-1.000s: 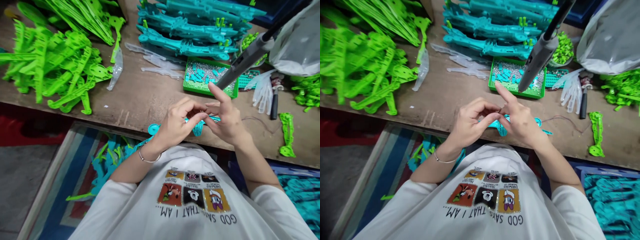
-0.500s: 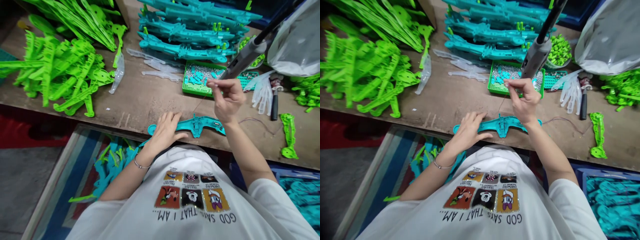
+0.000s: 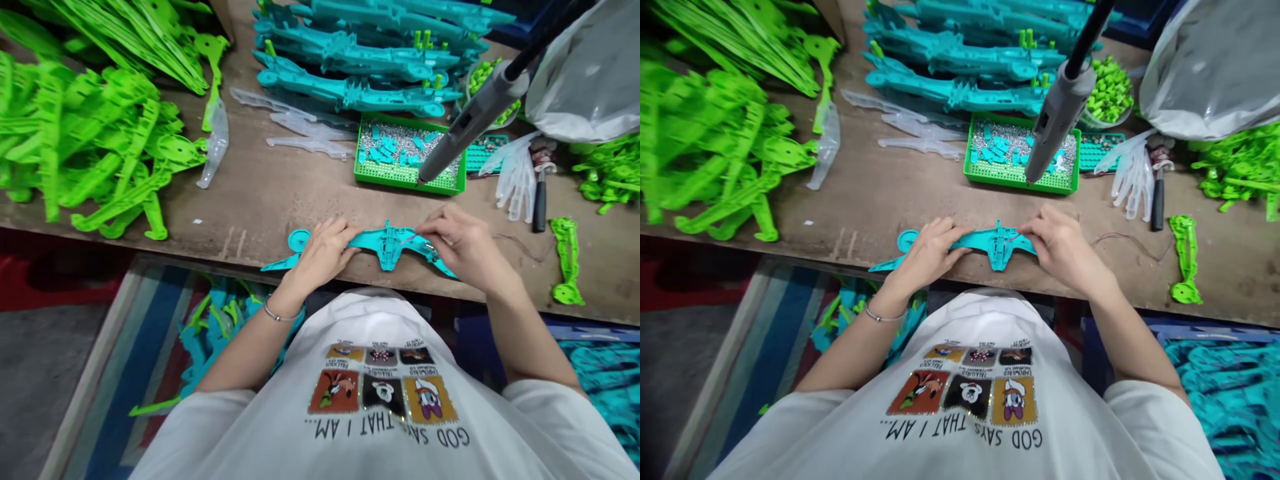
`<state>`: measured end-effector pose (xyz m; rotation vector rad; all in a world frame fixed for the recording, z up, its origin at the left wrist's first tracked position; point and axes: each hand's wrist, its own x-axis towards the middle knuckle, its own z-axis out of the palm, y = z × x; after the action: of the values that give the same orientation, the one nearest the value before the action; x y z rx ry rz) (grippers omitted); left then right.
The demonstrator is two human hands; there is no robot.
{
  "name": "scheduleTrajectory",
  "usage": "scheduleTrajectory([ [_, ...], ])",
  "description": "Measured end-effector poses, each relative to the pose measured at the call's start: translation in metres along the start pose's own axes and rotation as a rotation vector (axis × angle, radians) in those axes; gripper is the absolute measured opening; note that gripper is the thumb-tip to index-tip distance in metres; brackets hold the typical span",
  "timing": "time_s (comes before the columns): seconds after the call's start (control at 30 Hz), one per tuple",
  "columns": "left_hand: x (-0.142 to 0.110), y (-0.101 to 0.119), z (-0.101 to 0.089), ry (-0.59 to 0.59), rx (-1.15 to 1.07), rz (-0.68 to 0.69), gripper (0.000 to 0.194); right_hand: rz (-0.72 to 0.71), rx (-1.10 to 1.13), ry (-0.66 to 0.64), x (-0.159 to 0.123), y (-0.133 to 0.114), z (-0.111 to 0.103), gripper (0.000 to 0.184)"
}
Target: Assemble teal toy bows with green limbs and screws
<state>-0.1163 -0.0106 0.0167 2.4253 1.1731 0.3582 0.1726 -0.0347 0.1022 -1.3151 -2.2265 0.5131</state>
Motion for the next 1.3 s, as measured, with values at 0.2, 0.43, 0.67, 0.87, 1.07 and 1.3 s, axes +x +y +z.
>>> scheduleTrajectory([
  [0.2, 0.004, 0.002, -0.005, -0.018, 0.024, -0.005, 0.042, 0.166, -0.294, -0.248, -0.016, -0.009, 0.026, 0.026],
  [0.43, 0.004, 0.005, -0.006, -0.009, 0.031, -0.001, 0.043, 0.235, -0.405, -0.303, -0.016, -0.011, 0.042, 0.028],
  [0.67, 0.007, -0.005, -0.002, 0.008, 0.008, 0.035, 0.042, 0.285, -0.138, -0.146, -0.022, 0.017, 0.062, 0.023],
  [0.87, -0.006, 0.012, 0.005, 0.186, -0.366, -0.162, 0.043, 0.316, 0.034, -0.064, -0.020, 0.030, 0.072, 0.018],
  [1.07, -0.027, 0.062, 0.042, 0.326, -1.460, -0.658, 0.050, 0.344, 0.207, -0.037, -0.020, 0.034, 0.072, 0.017],
  [1.3, -0.016, 0.091, 0.055, 0.675, -1.712, -0.759, 0.044, 0.373, 0.328, 0.011, -0.023, 0.038, 0.075, 0.013],
])
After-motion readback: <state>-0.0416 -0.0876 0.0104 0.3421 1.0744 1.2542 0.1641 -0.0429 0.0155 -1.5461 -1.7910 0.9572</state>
